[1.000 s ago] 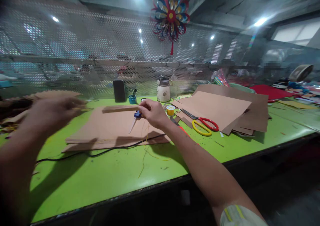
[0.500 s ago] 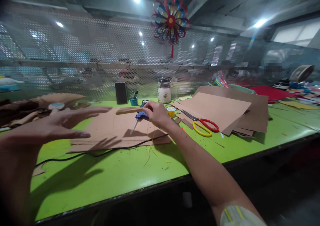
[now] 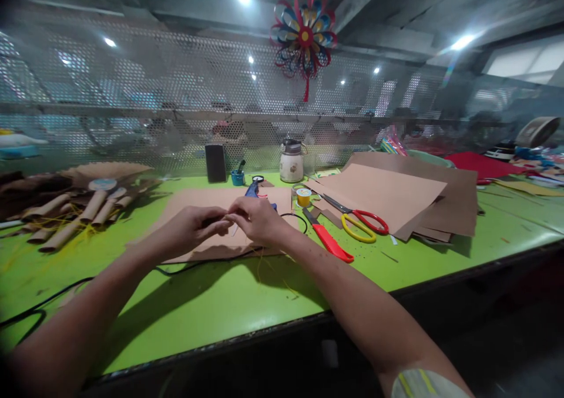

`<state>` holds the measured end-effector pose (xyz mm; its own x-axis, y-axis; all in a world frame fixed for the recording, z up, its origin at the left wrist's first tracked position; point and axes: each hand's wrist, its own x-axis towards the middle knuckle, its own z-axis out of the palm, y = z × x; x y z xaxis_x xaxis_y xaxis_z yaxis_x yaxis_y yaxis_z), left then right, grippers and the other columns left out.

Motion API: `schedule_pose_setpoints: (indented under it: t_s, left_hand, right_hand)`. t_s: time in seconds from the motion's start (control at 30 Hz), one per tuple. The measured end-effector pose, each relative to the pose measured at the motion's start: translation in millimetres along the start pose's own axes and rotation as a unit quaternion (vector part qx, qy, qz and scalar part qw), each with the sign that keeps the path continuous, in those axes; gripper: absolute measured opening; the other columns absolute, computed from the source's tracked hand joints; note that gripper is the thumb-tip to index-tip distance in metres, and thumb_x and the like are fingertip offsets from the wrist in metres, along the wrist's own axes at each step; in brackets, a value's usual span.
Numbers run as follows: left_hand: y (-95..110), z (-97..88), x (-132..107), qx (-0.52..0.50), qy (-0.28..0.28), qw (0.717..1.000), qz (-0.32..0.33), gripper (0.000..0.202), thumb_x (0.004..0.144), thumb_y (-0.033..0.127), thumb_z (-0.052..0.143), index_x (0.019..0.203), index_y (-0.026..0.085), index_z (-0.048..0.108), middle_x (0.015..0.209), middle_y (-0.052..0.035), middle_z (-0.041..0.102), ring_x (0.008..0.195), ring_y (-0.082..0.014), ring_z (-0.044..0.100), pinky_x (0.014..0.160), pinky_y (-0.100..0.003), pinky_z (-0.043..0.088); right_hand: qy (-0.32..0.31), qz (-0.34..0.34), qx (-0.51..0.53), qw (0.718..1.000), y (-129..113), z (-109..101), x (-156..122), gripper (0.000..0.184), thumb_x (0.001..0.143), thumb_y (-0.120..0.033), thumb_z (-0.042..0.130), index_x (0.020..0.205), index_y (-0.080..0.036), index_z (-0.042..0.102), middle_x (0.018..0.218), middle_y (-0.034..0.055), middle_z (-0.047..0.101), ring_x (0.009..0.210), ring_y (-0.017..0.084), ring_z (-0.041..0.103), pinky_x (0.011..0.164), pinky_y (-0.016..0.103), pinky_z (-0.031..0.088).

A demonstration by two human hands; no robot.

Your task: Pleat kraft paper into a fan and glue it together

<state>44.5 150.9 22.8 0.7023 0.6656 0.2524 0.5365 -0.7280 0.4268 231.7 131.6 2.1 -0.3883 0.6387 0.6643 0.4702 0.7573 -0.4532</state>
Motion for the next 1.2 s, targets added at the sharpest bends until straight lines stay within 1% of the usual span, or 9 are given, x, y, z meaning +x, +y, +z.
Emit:
schedule_pose_setpoints:
  t_s: [0.13, 0.2, 0.37, 0.47, 0.63, 0.73, 0.93, 1.1, 1.2]
  left_hand:
    - [-0.8, -4.1, -3.2, 0.027, 0.005, 1.000, 0.004, 0.035, 0.088, 0.044, 0.043, 0.079, 0.017, 0.063, 0.065, -0.0009, 0.067, 0.059, -0.0133, 0.059, 0.058, -0.023, 0.040]
    - [0.5, -7.0, -4.0, 0.030, 0.002, 1.000, 0.007, 0.035, 0.088, 0.044, 0.043, 0.078, 0.017, 0.063, 0.062, 0.0003, 0.065, 0.056, -0.0122, 0.057, 0.056, -0.022, 0.039]
    - [3.9, -10.0, -4.8, 0.018, 0.007, 1.000, 0.005, 0.036, 0.088, 0.045, 0.042, 0.079, 0.017, 0.063, 0.060, 0.0013, 0.063, 0.054, -0.0110, 0.056, 0.055, -0.021, 0.037]
    - [2.0, -9.4, -4.8, 0.014, 0.008, 1.000, -0.009, 0.038, 0.088, 0.046, 0.042, 0.076, 0.017, 0.063, 0.057, 0.0014, 0.061, 0.050, -0.0106, 0.052, 0.052, -0.021, 0.036]
    - [-6.2, -7.5, -4.4, 0.006, 0.031, 0.999, -0.031, 0.042, 0.086, 0.049, 0.041, 0.071, 0.017, 0.063, 0.058, -0.0002, 0.061, 0.047, -0.0107, 0.048, 0.050, -0.022, 0.033]
    - [-8.5, -5.5, -3.8, -0.012, 0.033, 0.998, -0.048, 0.044, 0.085, 0.052, 0.040, 0.071, 0.016, 0.063, 0.058, -0.0012, 0.062, 0.047, -0.0115, 0.047, 0.049, -0.023, 0.033]
    - [-7.4, -0.5, -2.8, -0.092, -0.036, 0.995, -0.022, 0.048, 0.085, 0.055, 0.037, 0.084, 0.014, 0.064, 0.064, -0.0032, 0.063, 0.051, -0.0132, 0.052, 0.051, -0.023, 0.037]
    - [-10.2, 7.8, -3.0, -0.068, -0.065, 0.995, 0.013, 0.047, 0.083, 0.054, 0.041, 0.090, 0.014, 0.064, 0.065, -0.0034, 0.062, 0.055, -0.0135, 0.052, 0.053, -0.022, 0.037]
    - [-12.5, 14.7, -3.0, -0.048, -0.087, 0.993, 0.059, 0.045, 0.081, 0.052, 0.045, 0.096, 0.015, 0.064, 0.071, -0.0035, 0.063, 0.060, -0.0135, 0.051, 0.055, -0.021, 0.037]
  right_hand:
    - [0.009, 0.046, 0.076, 0.996, -1.4, 2.6, 0.3, 0.008, 0.083, -0.021, 0.058, 0.084, -0.014, 0.061, 0.071, 0.0012, 0.059, 0.063, 0.011, 0.052, 0.060, 0.023, 0.042]
    - [0.006, 0.078, 0.166, 0.983, -1.2, 4.0, 0.4, 0.019, 0.081, -0.023, 0.060, 0.098, -0.013, 0.058, 0.075, 0.0013, 0.059, 0.067, 0.011, 0.055, 0.062, 0.023, 0.045]
    - [-0.087, 0.197, 0.412, 0.885, 2.9, 2.0, -1.1, 0.051, 0.088, -0.037, 0.052, 0.133, -0.021, 0.034, 0.086, 0.0024, 0.061, 0.064, 0.011, 0.061, 0.064, 0.028, 0.053]
    - [-0.155, 0.253, 0.437, 0.849, 9.5, -2.8, -1.7, 0.051, 0.088, -0.042, 0.052, 0.131, -0.018, 0.039, 0.078, 0.0025, 0.064, 0.048, 0.008, 0.053, 0.048, 0.022, 0.048]
    - [-0.207, 0.284, 0.361, 0.864, 18.2, -26.5, -2.1, 0.036, 0.077, -0.031, 0.067, 0.106, -0.011, 0.063, 0.065, 0.0010, 0.063, 0.044, 0.005, 0.048, 0.043, 0.018, 0.040]
    - [-0.225, 0.291, 0.298, 0.881, 15.3, -54.2, -8.8, 0.030, 0.076, -0.029, 0.067, 0.100, -0.011, 0.065, 0.063, -0.0003, 0.061, 0.046, 0.006, 0.049, 0.046, 0.020, 0.040]
    - [-0.218, 0.326, 0.159, 0.906, 6.3, -104.0, -43.1, 0.025, 0.078, -0.029, 0.062, 0.094, -0.010, 0.066, 0.052, -0.0043, 0.053, 0.043, 0.006, 0.042, 0.045, 0.021, 0.034]
    - [-0.251, 0.341, 0.103, 0.900, 2.6, -116.2, -69.4, 0.030, 0.079, -0.034, 0.059, 0.097, -0.012, 0.069, 0.064, 0.0020, 0.062, 0.052, 0.010, 0.053, 0.051, 0.023, 0.041]
    - [-0.207, 0.296, 0.021, 0.932, 6.5, -118.2, -67.9, 0.017, 0.070, -0.029, 0.067, 0.077, -0.015, 0.072, 0.067, 0.0032, 0.066, 0.059, 0.014, 0.057, 0.056, 0.025, 0.042]
